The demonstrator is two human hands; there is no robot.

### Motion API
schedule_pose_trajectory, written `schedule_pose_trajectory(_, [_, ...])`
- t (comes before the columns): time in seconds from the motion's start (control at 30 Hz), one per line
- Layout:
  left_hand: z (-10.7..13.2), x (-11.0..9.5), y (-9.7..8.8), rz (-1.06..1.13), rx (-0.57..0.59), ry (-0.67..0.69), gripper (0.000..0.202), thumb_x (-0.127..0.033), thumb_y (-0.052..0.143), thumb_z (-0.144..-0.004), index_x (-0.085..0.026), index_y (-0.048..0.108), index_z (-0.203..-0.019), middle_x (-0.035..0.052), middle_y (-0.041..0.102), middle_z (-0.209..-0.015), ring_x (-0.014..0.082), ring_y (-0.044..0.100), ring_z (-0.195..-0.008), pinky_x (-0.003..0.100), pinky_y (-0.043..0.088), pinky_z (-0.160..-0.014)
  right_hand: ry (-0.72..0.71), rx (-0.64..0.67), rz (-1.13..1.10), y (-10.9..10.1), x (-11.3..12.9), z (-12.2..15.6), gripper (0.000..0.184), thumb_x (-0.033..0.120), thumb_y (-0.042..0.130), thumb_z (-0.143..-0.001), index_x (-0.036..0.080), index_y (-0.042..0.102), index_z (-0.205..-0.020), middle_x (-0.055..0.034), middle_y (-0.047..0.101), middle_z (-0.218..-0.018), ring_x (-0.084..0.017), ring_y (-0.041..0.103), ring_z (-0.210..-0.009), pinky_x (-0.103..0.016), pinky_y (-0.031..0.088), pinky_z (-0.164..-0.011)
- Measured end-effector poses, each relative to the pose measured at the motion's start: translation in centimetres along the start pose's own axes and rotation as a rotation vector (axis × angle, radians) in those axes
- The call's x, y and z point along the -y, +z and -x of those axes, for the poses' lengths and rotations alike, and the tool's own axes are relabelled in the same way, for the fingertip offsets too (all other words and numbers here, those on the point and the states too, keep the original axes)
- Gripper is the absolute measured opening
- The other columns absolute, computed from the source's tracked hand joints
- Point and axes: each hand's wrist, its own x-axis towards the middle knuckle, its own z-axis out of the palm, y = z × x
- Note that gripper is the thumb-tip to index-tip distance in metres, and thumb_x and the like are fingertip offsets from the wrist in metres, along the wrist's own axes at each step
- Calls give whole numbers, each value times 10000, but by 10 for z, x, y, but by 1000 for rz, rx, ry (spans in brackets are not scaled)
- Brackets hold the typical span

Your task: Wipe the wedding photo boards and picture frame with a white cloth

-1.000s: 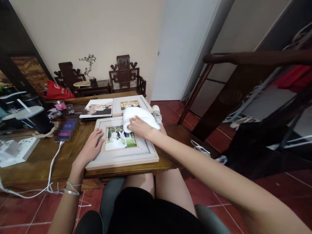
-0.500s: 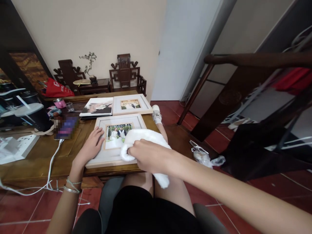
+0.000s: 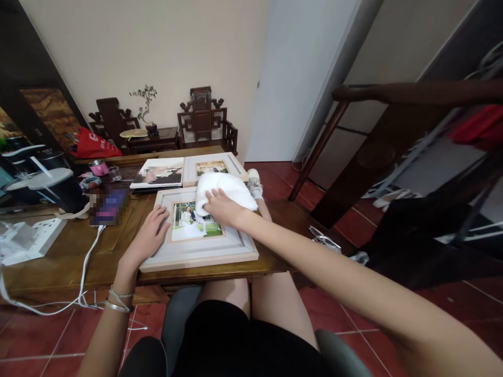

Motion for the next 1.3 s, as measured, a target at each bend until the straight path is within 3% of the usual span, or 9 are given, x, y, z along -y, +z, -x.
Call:
schedule_pose_trajectory(0.23, [0,-3,0,-4,4,-16,368,-260,365,-937,-145,520,-1251,138,432,-1449,251,254,-1420,511,293,-1118,-91,376,-288,-67,33,64,381,-17,456,-746,134,681,-1014,-145,642,-987,-258,615,-934,-308,432,-775])
schedule_pose_trajectory(0.33, [1,-3,0,-8,10,-18,370,-251,370,-935,-132,517,-1253,147,430,-1448,256,252,-1420,514,290,-1118,-130,410,-370,-87,40,78,374,9,464,-748,173,682,-1004,-111,646,-912,-236,617,-878,-280,426,-709])
schedule_pose_trajectory(0.5, [1,0,1,-5,18,1,383,-264,366,-939,-123,504,-1268,154,411,-1460,251,237,-1426,494,288,-1122,-81,272,-319,-59,45,67,374,-15,435,-751,119,668,-1011,-179,663,-1025,-277,629,-953,-327,458,-765])
schedule_pose_trajectory(0.63, [2,1,0,-1,23,4,387,-281,362,-942,-133,501,-1272,147,405,-1466,247,235,-1427,498,278,-1124,-30,71,-171,-19,29,32,476,-70,446,-733,53,620,-1158,-280,378,-1432,-364,361,-1332,-451,326,-1036])
schedule_pose_trajectory(0.73, [2,1,-2,-4,34,0,437,-299,351,-944,-119,448,-1331,151,365,-1492,242,227,-1431,483,269,-1133,88,4,-70,-1,9,1,513,-86,437,-749,45,586,-1223,-286,271,-1488,-400,252,-1377,-535,262,-1063])
schedule_pose_trajectory(0.87, [0,1,-2,-21,45,-11,492,-305,334,-943,-82,397,-1378,169,318,-1514,254,222,-1432,477,257,-1140,87,-35,3,8,-4,-16,467,-57,436,-786,61,609,-1203,-268,300,-1483,-407,289,-1356,-574,264,-1044])
schedule_pose_trajectory(1.0, [-1,2,1,-38,35,5,489,-313,319,-943,-81,432,-1358,172,350,-1498,252,234,-1428,466,249,-1146,-58,34,-43,-4,8,10,445,-56,462,-754,72,649,-1137,-248,370,-1453,-361,354,-1329,-516,291,-1044])
schedule_pose_trajectory(1.17, [-1,2,2,-50,42,-6,503,-321,297,-949,-71,418,-1368,169,353,-1496,256,223,-1431,470,263,-1138,-152,290,-306,-57,29,61,438,-45,445,-732,155,689,-1035,-160,643,-1134,-267,596,-1056,-349,439,-868])
schedule_pose_trajectory(1.3, [-1,1,1,-62,47,-1,507,-309,300,-944,-54,414,-1368,179,355,-1493,263,221,-1430,472,275,-1131,-202,347,-419,-82,44,73,412,-14,443,-746,180,687,-1013,-113,683,-955,-247,628,-947,-293,462,-742])
